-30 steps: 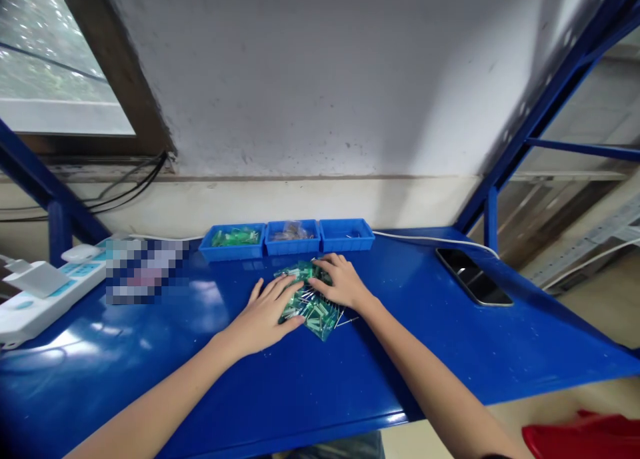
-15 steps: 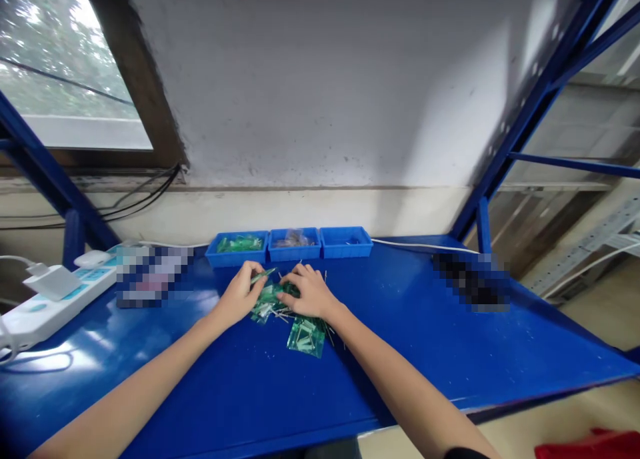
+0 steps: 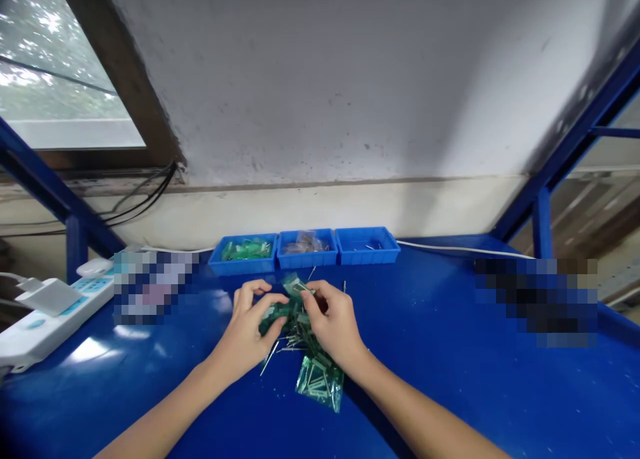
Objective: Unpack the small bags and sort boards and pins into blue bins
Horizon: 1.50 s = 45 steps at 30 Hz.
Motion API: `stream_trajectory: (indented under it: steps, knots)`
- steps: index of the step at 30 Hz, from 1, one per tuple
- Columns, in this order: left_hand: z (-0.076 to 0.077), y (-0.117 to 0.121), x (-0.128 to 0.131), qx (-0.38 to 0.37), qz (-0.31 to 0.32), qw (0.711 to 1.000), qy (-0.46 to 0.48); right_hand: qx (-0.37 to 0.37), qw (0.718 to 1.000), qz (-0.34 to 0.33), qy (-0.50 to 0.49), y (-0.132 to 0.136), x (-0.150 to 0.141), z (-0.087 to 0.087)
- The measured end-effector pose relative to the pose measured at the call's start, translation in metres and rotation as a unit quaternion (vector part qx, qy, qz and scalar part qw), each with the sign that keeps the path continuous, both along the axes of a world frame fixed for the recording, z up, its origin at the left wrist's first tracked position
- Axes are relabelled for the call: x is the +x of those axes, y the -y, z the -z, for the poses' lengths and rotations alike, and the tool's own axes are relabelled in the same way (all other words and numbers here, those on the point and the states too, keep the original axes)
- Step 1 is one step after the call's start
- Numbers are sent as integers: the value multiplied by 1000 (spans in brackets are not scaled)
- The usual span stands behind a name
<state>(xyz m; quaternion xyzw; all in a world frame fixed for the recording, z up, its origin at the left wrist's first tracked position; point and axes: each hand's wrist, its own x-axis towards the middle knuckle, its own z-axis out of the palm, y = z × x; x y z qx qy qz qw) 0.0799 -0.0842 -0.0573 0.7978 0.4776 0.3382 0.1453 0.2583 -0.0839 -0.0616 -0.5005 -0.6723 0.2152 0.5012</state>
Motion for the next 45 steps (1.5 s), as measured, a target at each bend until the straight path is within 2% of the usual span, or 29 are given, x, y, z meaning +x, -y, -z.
stream_trajectory:
  steps: [2, 4, 6, 7, 9, 13, 14, 16, 18, 21, 23, 25, 27, 28, 29, 30, 32, 33, 35, 36, 37, 38, 39, 41, 45]
  knots:
    - [-6, 4, 2, -99, 30, 990, 92, 76, 996, -10, 47, 4, 2, -2]
    - [-8, 5, 4, -198, 40, 957, 210, 151, 983, -45, 96, 8, 1, -4]
    - [-7, 4, 6, -258, 21, 921, 290, 195, 970, -72, 126, 10, -1, -3]
    - [-6, 4, 7, -270, 11, 914, 303, 199, 968, -80, 133, 11, -2, -3]
    - [-4, 3, 6, -245, 1, 927, 284, 170, 973, -85, 131, 12, -4, -2]
    - [1, 2, 2, -37, 18, 989, 141, 26, 996, -75, 40, 13, -6, -7]
    - [2, 2, 1, 12, 25, 994, 109, -6, 997, -76, 7, 12, -6, -9]
    - [3, 3, 1, 63, 45, 995, 70, -45, 996, -66, -38, 11, -7, -11]
    - [2, 4, 1, 63, 56, 994, 66, -55, 997, -38, -47, 10, -6, -11]
    - [-6, 6, 4, -34, 41, 990, 128, -9, 1000, -24, 10, 10, -4, -7]
    - [-12, 6, 5, -156, 22, 960, 232, 64, 994, -42, 82, 10, -3, -5]
    - [-17, 5, 6, -277, 19, 896, 345, 144, 976, -59, 150, 10, -1, -3]
    - [-19, 4, 5, -349, 29, 841, 413, 205, 958, -60, 192, 9, 0, -1]
    - [-21, 3, 4, -359, 35, 834, 417, 226, 951, -56, 203, 9, 0, -1]
    - [-23, 0, 1, -346, 33, 848, 399, 241, 946, -53, 209, 8, 1, -2]
    - [-26, -3, -2, -313, 21, 875, 368, 249, 943, -55, 213, 8, 1, -2]
    - [-36, -15, -12, -219, -20, 929, 298, 247, 942, -71, 216, 9, 3, -5]
    - [-44, -23, -19, -165, -56, 946, 272, 238, 944, -80, 214, 10, 4, -7]
    - [-60, -44, -35, -78, -126, 957, 248, 209, 952, -84, 206, 10, 7, -11]
    - [-67, -55, -42, 27, -193, 964, 180, 193, 957, -77, 201, 9, 9, -13]
    - [-72, -64, -49, 98, -228, 963, 106, 177, 962, -67, 199, 8, 11, -15]
    - [-75, -71, -54, 135, -227, 964, 33, 161, 965, -56, 200, 6, 14, -16]
    - [-74, -74, -57, 156, -211, 964, -48, 143, 967, -47, 205, 3, 18, -17]
    - [-64, -71, -58, 151, -162, 962, -160, 104, 968, -35, 225, -3, 25, -17]
    - [-23, -45, -47, 18, -50, 974, -222, 39, 963, -35, 265, -11, 32, -12]
